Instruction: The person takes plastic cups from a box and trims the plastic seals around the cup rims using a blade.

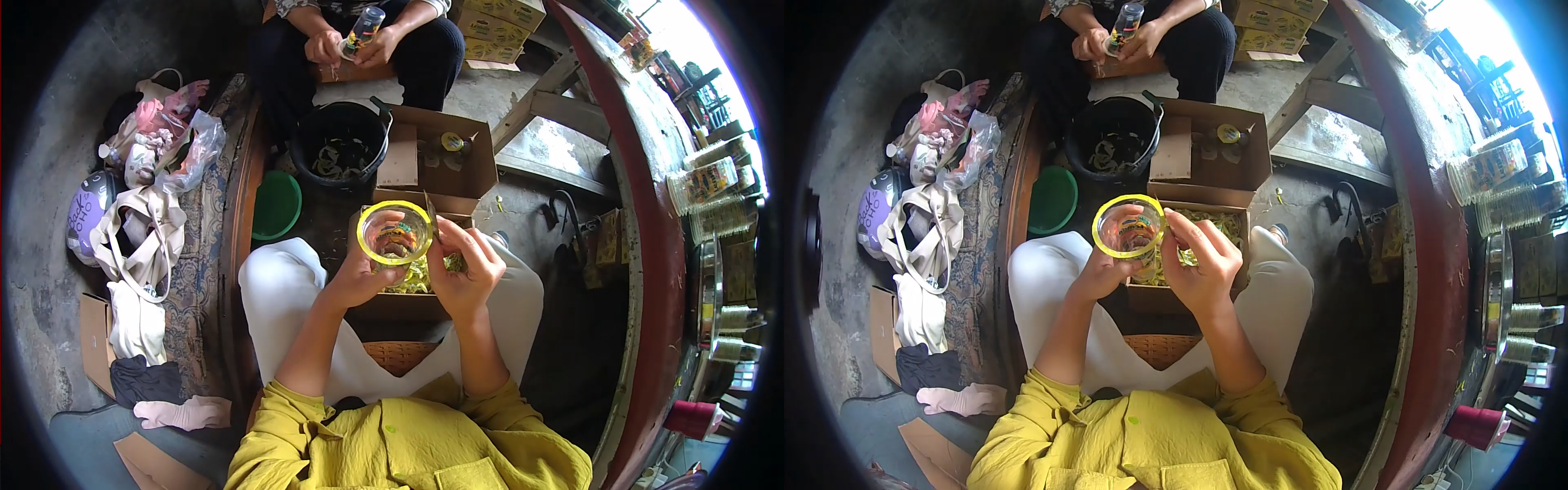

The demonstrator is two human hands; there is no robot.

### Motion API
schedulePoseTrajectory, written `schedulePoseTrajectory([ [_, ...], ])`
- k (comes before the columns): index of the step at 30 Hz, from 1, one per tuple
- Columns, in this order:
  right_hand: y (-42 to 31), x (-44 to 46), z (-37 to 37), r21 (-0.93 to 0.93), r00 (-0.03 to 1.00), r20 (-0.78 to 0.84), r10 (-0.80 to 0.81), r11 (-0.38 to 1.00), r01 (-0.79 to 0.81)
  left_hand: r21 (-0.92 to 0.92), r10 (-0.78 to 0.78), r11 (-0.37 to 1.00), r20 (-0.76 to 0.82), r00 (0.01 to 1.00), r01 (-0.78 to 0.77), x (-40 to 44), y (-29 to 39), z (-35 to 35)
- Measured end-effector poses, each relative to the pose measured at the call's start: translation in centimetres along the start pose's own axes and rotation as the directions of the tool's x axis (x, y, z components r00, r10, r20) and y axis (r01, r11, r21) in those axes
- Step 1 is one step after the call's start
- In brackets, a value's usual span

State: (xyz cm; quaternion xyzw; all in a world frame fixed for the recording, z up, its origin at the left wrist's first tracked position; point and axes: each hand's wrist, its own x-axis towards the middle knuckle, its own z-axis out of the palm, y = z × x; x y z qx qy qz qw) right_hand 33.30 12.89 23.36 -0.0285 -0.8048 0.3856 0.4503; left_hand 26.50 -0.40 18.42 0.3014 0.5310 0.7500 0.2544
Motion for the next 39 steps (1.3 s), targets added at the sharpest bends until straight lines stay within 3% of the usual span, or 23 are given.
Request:
schedulePoseTrajectory([
  [7, 0.3, 0.0, -0.3, -0.030, 0.999, 0.031, 0.023, 0.999, -0.022, -0.026, -0.111, 0.993, 0.087, 0.990, 0.114, -0.2, -0.2, -0.1],
  [10, 0.2, 0.3, -0.5, 0.022, 0.997, 0.047, 0.058, 0.998, -0.059, 0.010, -0.068, 0.998, 0.070, 0.995, 0.068, -0.2, -0.9, -0.5],
  [15, 0.1, 0.1, -0.1, 0.069, 0.991, -0.001, 0.136, 0.988, -0.136, -0.125, -0.042, 0.991, 0.033, 0.999, 0.046, 0.0, -0.8, -0.2],
  [19, -0.4, 0.1, -0.2, 0.018, 0.995, 0.000, 0.102, 0.995, -0.102, -0.100, -0.018, 0.995, -0.056, 0.998, 0.012, -0.2, -0.8, 0.2],
  [31, 0.1, -0.1, 0.1, -0.004, 0.999, 0.027, 0.033, 0.999, -0.033, -0.090, -0.066, 0.994, -0.071, 0.995, 0.060, 0.1, -0.9, 0.0],
  [39, 0.7, 0.1, -0.3, 0.010, 0.996, 0.074, 0.059, 0.998, -0.060, -0.045, -0.053, 0.997, 0.048, 0.997, 0.055, 0.1, -0.5, 0.0],
])
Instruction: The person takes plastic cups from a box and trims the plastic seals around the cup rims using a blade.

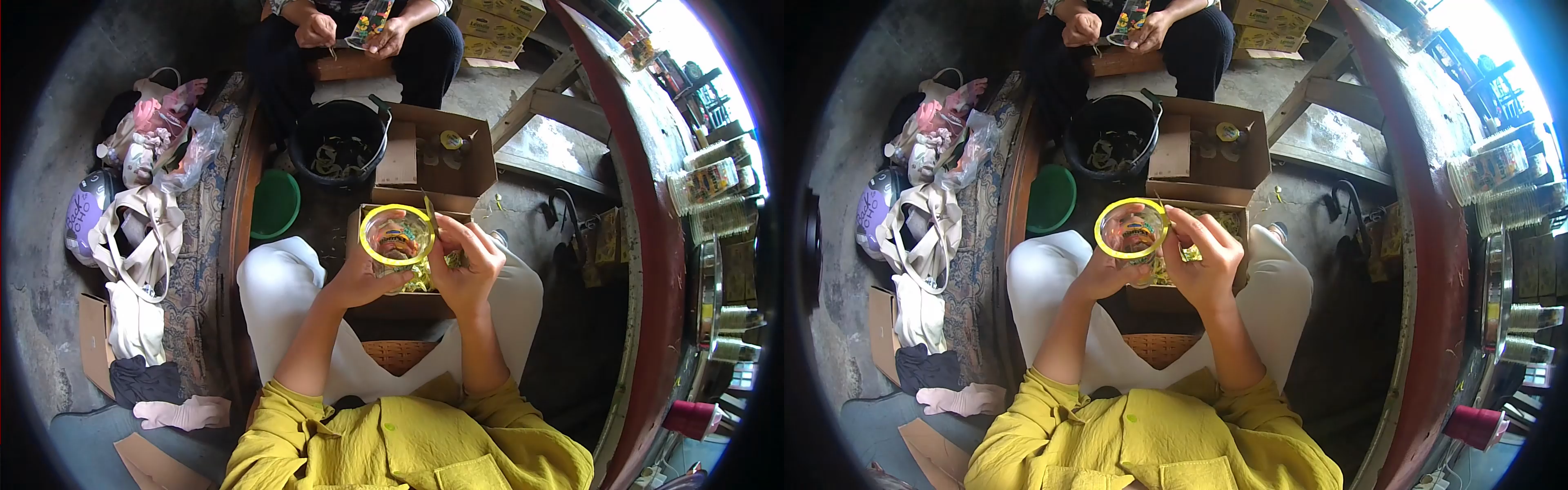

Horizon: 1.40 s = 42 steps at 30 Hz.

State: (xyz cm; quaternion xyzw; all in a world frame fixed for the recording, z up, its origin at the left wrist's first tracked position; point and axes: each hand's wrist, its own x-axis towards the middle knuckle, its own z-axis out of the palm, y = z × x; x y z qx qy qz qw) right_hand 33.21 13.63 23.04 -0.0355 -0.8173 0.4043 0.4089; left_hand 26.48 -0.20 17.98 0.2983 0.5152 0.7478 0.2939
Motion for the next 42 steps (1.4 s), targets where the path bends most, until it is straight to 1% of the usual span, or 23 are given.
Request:
schedulePoseTrajectory([
  [4, 0.3, 0.3, -0.4, 0.055, 0.998, 0.061, 0.014, 0.998, -0.017, -0.063, -0.123, 0.990, 0.072, 0.990, 0.128, -0.2, 0.4, -0.1],
  [6, 0.3, 0.3, -0.5, 0.069, 0.996, 0.082, 0.041, 0.996, -0.047, -0.087, -0.128, 0.987, 0.057, 0.990, 0.133, -0.3, 0.2, 0.1],
  [7, 0.4, 0.4, -0.6, 0.105, 0.994, 0.092, 0.066, 0.992, -0.076, -0.099, -0.131, 0.986, 0.048, 0.990, 0.135, -0.4, 0.1, 0.1],
  [9, 0.6, 0.4, -0.7, 0.173, 0.987, 0.116, 0.115, 0.976, -0.134, -0.169, -0.133, 0.975, 0.075, 0.988, 0.144, -0.4, 0.1, -0.1],
  [10, 0.5, 0.4, -0.7, 0.163, 0.988, 0.099, 0.115, 0.978, -0.130, -0.203, -0.132, 0.968, 0.089, 0.987, 0.147, -0.3, 0.1, -0.2],
  [13, 0.2, 0.4, -0.4, 0.131, 0.993, 0.061, 0.102, 0.985, -0.109, -0.061, -0.035, 0.998, 0.006, 0.999, 0.035, 0.0, -1.5, -0.7],
  [14, 0.2, 0.3, -0.3, 0.116, 0.994, 0.055, 0.092, 0.988, -0.098, -0.167, -0.008, 0.986, 0.011, 1.000, 0.009, -0.2, -1.9, -0.7],
  [17, 0.3, 0.2, -0.2, 0.082, 0.998, 0.035, 0.049, 0.995, -0.052, -0.117, 0.039, 0.992, -0.022, 0.999, -0.042, -0.1, -1.9, -0.6],
  [20, 0.3, 0.0, -0.1, 0.048, 1.000, 0.002, 0.016, 0.999, -0.016, 0.009, 0.049, 0.999, -0.122, 0.991, -0.049, 0.0, -2.5, -0.8],
  [23, 0.1, -0.3, 0.3, 0.004, 1.000, -0.017, -0.007, 1.000, 0.007, -0.053, 0.050, 0.997, -0.154, 0.987, -0.059, 0.4, -0.7, 0.1],
  [27, -0.2, -0.7, 0.9, -0.024, 0.999, 0.000, -0.036, 0.999, 0.036, -0.008, 0.198, 0.979, -0.148, 0.969, -0.202, 0.3, -1.1, 0.5],
  [30, -0.2, -0.8, 1.1, -0.055, 0.997, -0.009, -0.073, 0.996, 0.072, 0.041, 0.182, 0.983, -0.148, 0.972, -0.178, 0.5, -0.8, 0.7],
  [33, -0.2, -0.8, 1.0, -0.080, 0.996, -0.019, -0.087, 0.993, 0.085, 0.033, 0.173, 0.985, -0.139, 0.975, -0.170, 0.5, -1.0, 0.5],
  [37, -0.3, -0.6, 0.7, -0.079, 0.997, -0.020, -0.069, 0.995, 0.068, 0.091, 0.175, 0.982, -0.075, 0.982, -0.168, 0.4, -1.0, 0.4],
  [39, -0.3, -0.5, 0.7, -0.031, 0.999, -0.026, -0.038, 0.999, 0.037, 0.125, 0.161, 0.980, -0.047, 0.986, -0.154, 0.3, -0.9, 0.3],
  [42, -0.2, -0.3, 0.4, 0.041, 1.000, -0.005, -0.007, 0.999, 0.008, 0.067, 0.132, 0.989, -0.037, 0.991, -0.130, 0.2, -0.9, 0.0],
])
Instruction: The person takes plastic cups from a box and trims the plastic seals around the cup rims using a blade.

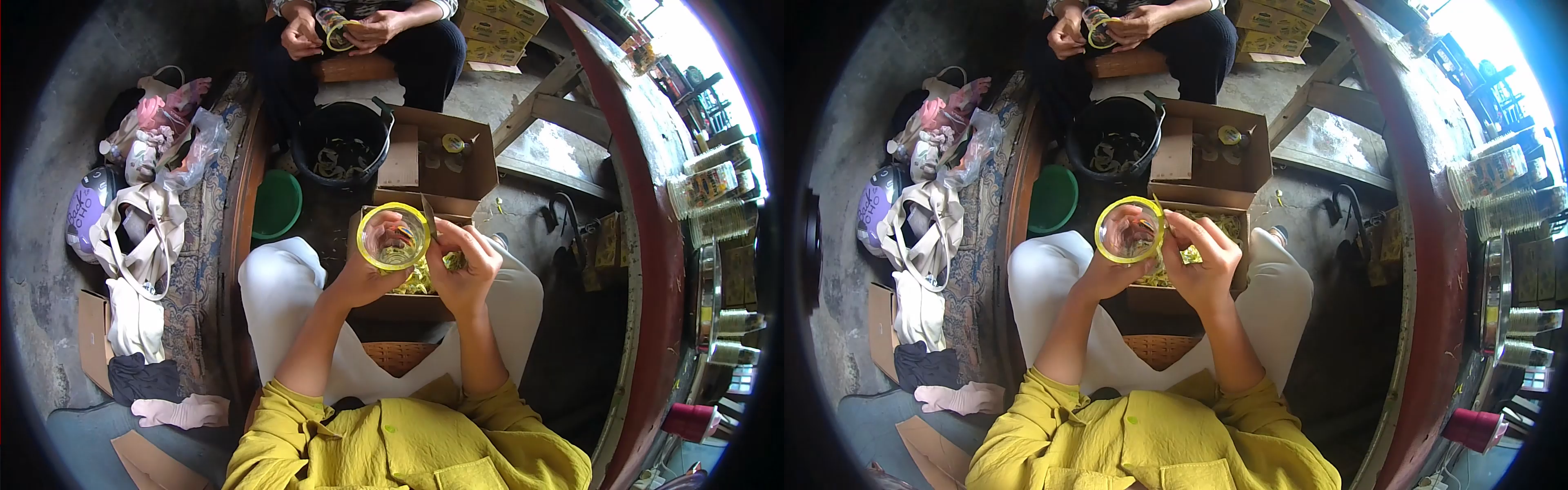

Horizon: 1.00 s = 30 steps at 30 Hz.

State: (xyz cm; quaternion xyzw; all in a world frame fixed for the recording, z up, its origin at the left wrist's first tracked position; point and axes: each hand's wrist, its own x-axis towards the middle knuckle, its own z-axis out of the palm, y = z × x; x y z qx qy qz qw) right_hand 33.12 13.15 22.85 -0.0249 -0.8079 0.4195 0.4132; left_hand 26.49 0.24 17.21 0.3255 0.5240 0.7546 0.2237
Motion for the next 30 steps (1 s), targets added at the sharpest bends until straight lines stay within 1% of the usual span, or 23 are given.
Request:
schedulePoseTrajectory([
  [1, 0.0, 0.1, -0.1, 0.024, 1.000, 0.012, 0.007, 1.000, -0.007, -0.005, -0.017, 1.000, -0.003, 1.000, 0.017, 0.0, 0.1, -0.1],
  [3, -0.1, 0.0, 0.0, 0.006, 1.000, 0.003, -0.005, 1.000, 0.005, -0.016, -0.050, 0.999, -0.007, 0.999, 0.050, -0.1, 0.3, -0.1],
  [6, -0.1, 0.0, 0.0, -0.024, 1.000, -0.001, -0.014, 1.000, 0.014, 0.075, -0.044, 0.996, 0.003, 0.999, 0.043, -0.1, 0.7, 0.0],
  [7, -0.1, 0.0, 0.0, -0.035, 1.000, 0.000, -0.015, 0.999, 0.015, 0.079, -0.042, 0.996, 0.016, 0.999, 0.041, -0.1, 0.8, 0.1],
  [9, 0.1, 0.0, -0.2, 0.006, 1.000, 0.008, -0.002, 1.000, 0.002, 0.085, -0.039, 0.996, 0.043, 0.998, 0.035, -0.1, 0.8, 0.1],
  [12, 0.1, 0.0, -0.3, 0.028, 1.000, 0.028, 0.011, 1.000, -0.012, 0.042, -0.053, 0.998, 0.044, 0.998, 0.052, -0.1, 0.6, -0.2],
  [15, -0.1, 0.1, -0.3, 0.037, 0.999, 0.036, 0.019, 0.999, -0.020, 0.012, -0.051, 0.999, 0.077, 0.996, 0.050, 0.0, 1.1, 0.1],
  [18, 0.1, 0.2, -0.4, 0.045, 0.999, 0.045, 0.016, 0.999, -0.018, 0.025, -0.020, 1.000, 0.084, 0.996, 0.018, 0.0, 1.0, 0.2],
  [21, 0.0, 0.2, -0.3, 0.047, 0.999, 0.017, 0.037, 0.998, -0.038, 0.037, -0.072, 0.997, 0.105, 0.992, 0.068, 0.1, 1.5, 0.2],
  [24, -0.1, 0.0, 0.0, 0.011, 0.999, -0.031, 0.023, 1.000, -0.023, -0.048, -0.024, 0.999, 0.000, 1.000, 0.024, 0.0, 0.5, 0.3],
  [27, -0.2, -0.2, 0.1, -0.009, 0.999, -0.041, 0.001, 1.000, -0.002, -0.057, -0.024, 0.998, -0.073, 0.997, 0.020, 0.1, 0.5, -0.1],
  [30, -0.1, -0.3, 0.3, -0.010, 0.999, -0.032, -0.008, 1.000, 0.007, -0.037, -0.036, 0.999, -0.111, 0.993, 0.032, 0.1, 0.8, -0.4],
])
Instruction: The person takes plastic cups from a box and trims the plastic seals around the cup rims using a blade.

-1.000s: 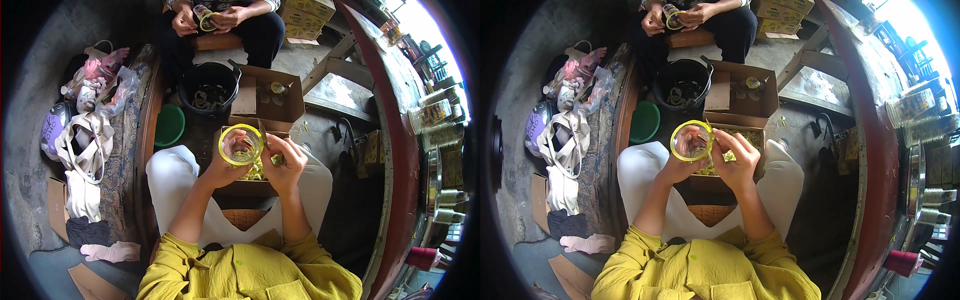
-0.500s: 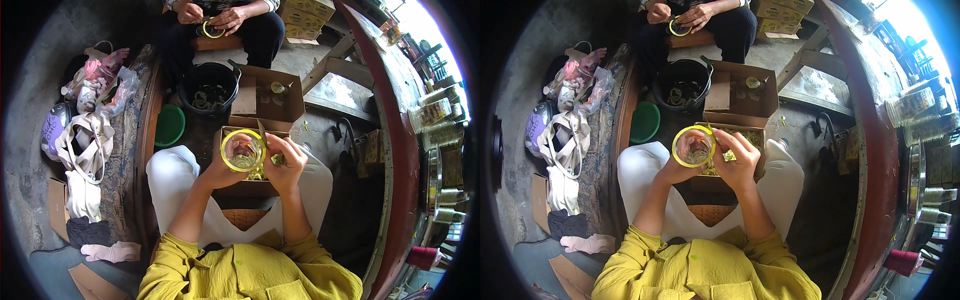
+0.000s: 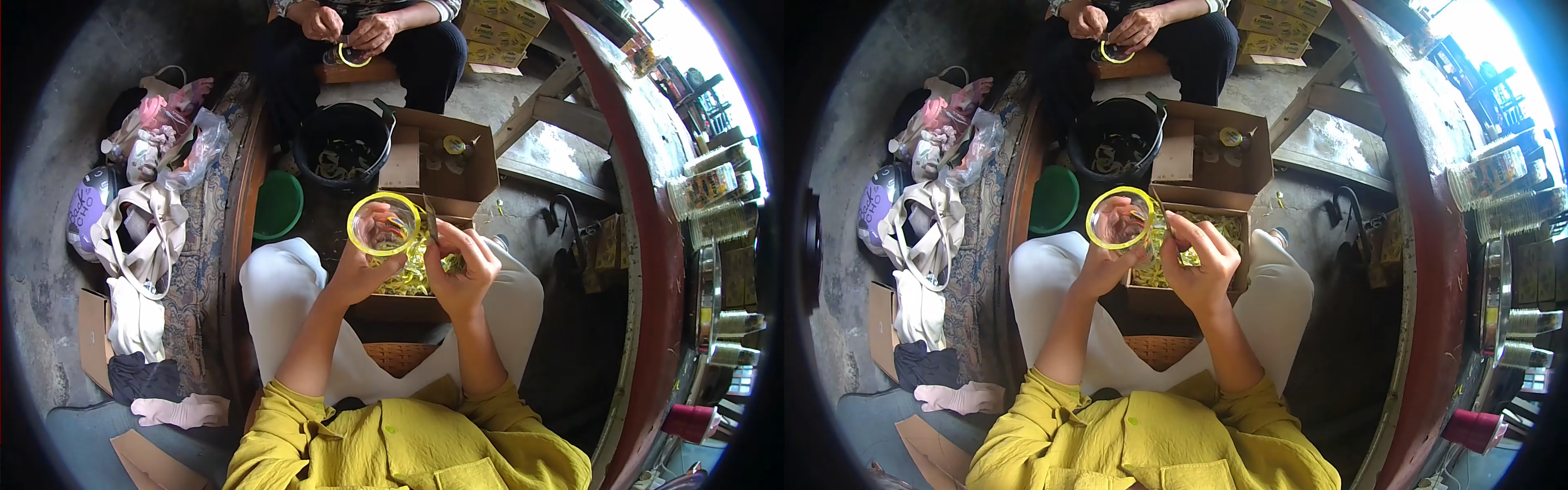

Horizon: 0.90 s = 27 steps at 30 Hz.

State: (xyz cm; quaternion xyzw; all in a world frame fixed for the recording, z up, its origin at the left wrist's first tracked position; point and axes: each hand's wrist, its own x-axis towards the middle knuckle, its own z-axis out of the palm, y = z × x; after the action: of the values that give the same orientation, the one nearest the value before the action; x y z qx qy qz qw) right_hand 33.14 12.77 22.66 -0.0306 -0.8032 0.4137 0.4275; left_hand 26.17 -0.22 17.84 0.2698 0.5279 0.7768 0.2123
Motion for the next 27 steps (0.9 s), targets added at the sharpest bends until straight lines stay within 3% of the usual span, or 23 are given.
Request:
schedulePoseTrajectory([
  [10, 0.34, -0.27, 0.26, -0.089, 0.995, 0.010, -0.098, 0.991, 0.098, 0.054, -0.026, 0.998, -0.047, 0.999, 0.029, -0.02, 0.24, 0.08],
  [27, 0.61, -0.10, 0.03, -0.154, 0.995, 0.024, -0.097, 0.983, 0.099, 0.185, -0.040, 0.982, 0.077, 0.996, 0.025, -0.13, 0.01, -0.33],
])
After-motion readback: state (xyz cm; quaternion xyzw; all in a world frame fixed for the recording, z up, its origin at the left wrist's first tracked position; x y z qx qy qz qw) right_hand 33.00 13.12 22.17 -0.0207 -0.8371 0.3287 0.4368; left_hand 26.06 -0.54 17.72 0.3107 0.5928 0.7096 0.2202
